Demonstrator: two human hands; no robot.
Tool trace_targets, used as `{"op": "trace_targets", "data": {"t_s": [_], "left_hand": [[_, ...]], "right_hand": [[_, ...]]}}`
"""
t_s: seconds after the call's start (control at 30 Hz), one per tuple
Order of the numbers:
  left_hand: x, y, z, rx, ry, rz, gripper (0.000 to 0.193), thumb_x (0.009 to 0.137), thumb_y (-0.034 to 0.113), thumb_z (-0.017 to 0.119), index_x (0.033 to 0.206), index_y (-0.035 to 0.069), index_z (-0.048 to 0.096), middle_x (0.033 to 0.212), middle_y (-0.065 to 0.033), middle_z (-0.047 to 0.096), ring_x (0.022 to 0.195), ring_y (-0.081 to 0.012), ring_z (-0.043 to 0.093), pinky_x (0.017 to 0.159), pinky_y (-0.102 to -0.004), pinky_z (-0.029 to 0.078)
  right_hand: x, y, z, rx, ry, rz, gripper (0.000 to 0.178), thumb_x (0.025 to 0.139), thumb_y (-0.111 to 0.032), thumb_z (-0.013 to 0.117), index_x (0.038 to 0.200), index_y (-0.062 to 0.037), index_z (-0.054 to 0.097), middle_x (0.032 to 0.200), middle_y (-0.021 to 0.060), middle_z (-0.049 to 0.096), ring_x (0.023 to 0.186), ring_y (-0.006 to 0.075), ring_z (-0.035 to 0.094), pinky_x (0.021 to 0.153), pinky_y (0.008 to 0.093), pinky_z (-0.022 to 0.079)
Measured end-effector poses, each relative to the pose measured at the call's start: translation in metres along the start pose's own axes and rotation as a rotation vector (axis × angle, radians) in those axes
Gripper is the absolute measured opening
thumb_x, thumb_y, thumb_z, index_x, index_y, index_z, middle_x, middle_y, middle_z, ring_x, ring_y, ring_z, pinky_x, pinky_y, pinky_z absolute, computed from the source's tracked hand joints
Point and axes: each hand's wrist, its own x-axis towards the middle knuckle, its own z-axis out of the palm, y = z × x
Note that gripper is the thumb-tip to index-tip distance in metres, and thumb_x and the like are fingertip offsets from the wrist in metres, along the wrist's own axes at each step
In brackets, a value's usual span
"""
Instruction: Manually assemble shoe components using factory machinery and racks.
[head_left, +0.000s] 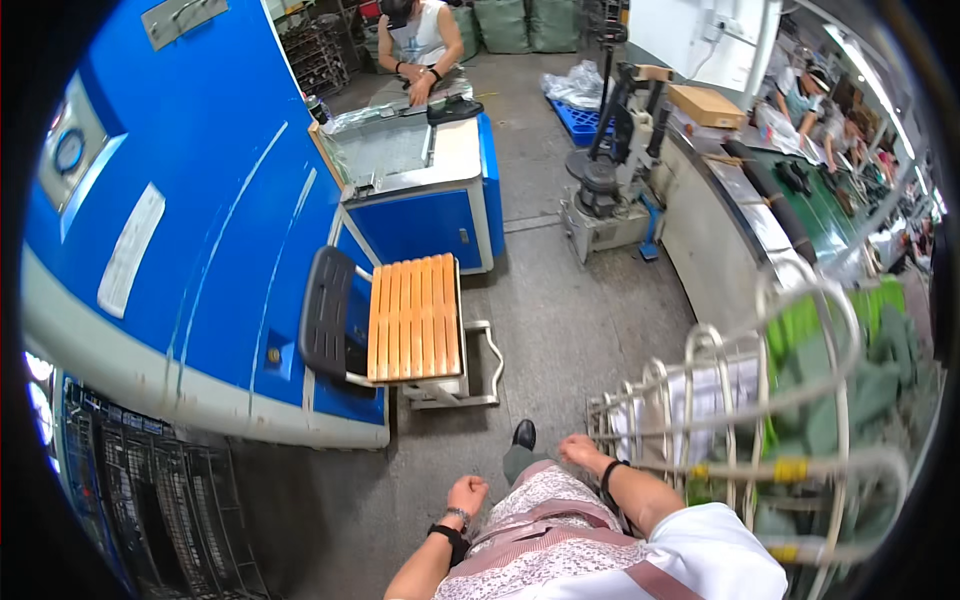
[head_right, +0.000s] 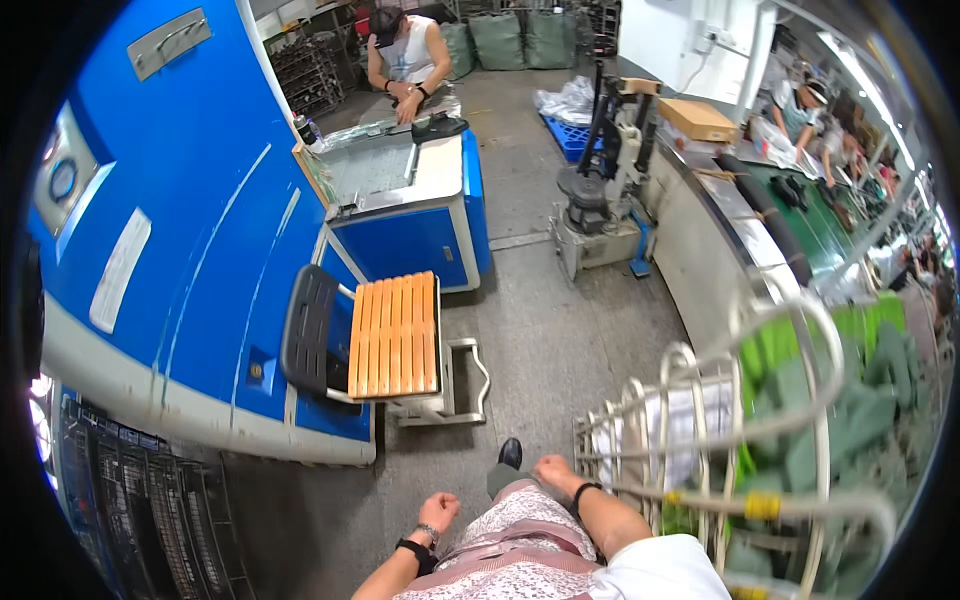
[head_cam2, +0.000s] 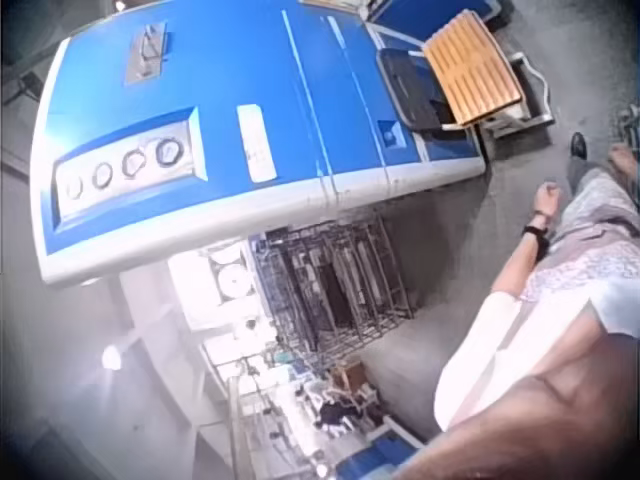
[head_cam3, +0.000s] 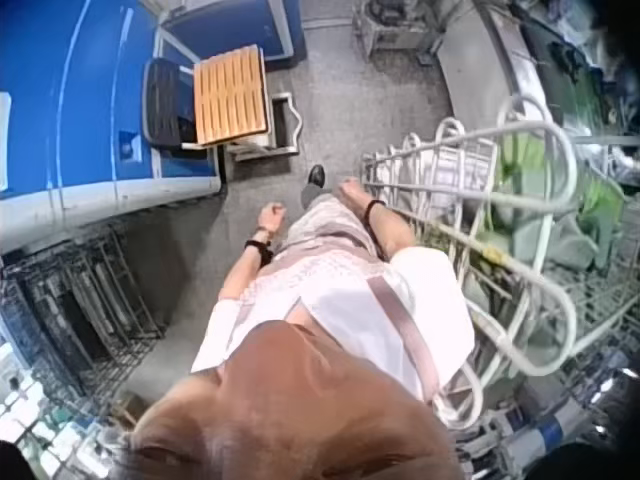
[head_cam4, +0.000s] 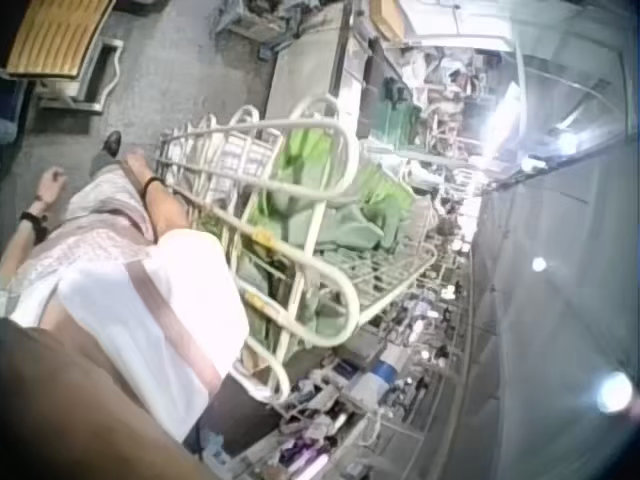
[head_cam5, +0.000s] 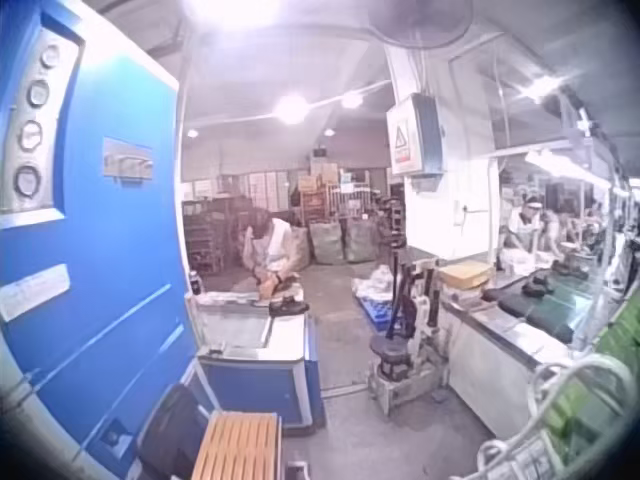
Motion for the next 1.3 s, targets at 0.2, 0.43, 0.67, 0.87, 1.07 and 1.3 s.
{"op": "trace_targets", "data": {"t_s": [0.2,0.43,0.67,0.87,1.07,1.3], "left_hand": [[0.152,0.163,-0.070,0.084,0.054,0.232,0.028,0.084,0.025,0.073,0.100,0.002,0.070,0.085,-0.0100,0.074,0.078,-0.0187,0.071,0.076,-0.0320,0.055],[0.337,0.273,-0.109,0.396,-0.326,0.280,0.032,0.084,0.029,0.072,0.104,0.004,0.071,0.097,-0.0139,0.075,0.092,-0.0272,0.072,0.083,-0.0388,0.056],[0.488,0.464,-0.084,0.405,-0.359,0.436,0.035,0.083,0.033,0.071,0.106,0.007,0.070,0.098,-0.0134,0.074,0.094,-0.0308,0.071,0.084,-0.0406,0.054],[0.625,0.575,-0.116,0.092,-0.233,0.588,0.027,0.083,0.023,0.072,0.103,0.006,0.066,0.081,-0.0097,0.070,0.076,-0.0280,0.069,0.072,-0.0382,0.053],[0.753,0.731,-0.216,0.262,0.208,0.868,0.035,0.078,0.014,0.073,0.110,0.007,0.061,0.101,-0.0171,0.064,0.098,-0.0374,0.062,0.089,-0.0468,0.051],[0.870,0.800,-0.373,0.891,0.682,0.580,0.089,0.063,0.026,0.089,0.138,0.008,0.045,0.137,-0.0189,0.050,0.134,-0.0372,0.044,0.102,-0.0488,0.044]], "right_hand": [[-0.045,0.023,-0.070,0.142,0.334,0.086,0.015,0.087,-0.011,0.066,0.095,0.0005,0.071,0.088,0.0066,0.070,0.072,0.0200,0.066,0.069,0.0345,0.054],[-0.156,0.001,-0.022,0.450,0.618,0.367,0.011,0.085,-0.005,0.063,0.093,-0.0010,0.069,0.076,0.0086,0.067,0.066,0.0177,0.064,0.057,0.0309,0.050],[-0.070,-0.048,-0.036,0.539,0.488,0.607,0.011,0.086,-0.009,0.062,0.092,-0.0021,0.068,0.072,0.0088,0.066,0.062,0.0175,0.063,0.052,0.0306,0.048],[0.149,-0.138,-0.208,0.660,0.518,0.514,0.011,0.087,-0.013,0.062,0.089,-0.0028,0.067,0.071,0.0084,0.065,0.061,0.0173,0.062,0.052,0.0308,0.048],[0.236,-0.242,-0.328,0.695,0.518,0.484,0.013,0.087,-0.016,0.063,0.087,-0.0035,0.067,0.070,0.0081,0.065,0.060,0.0171,0.061,0.051,0.0309,0.047],[0.259,-0.264,-0.401,0.647,0.506,0.518,0.017,0.088,-0.021,0.063,0.084,-0.0044,0.066,0.069,0.0077,0.064,0.059,0.0169,0.060,0.051,0.0311,0.046]]}}
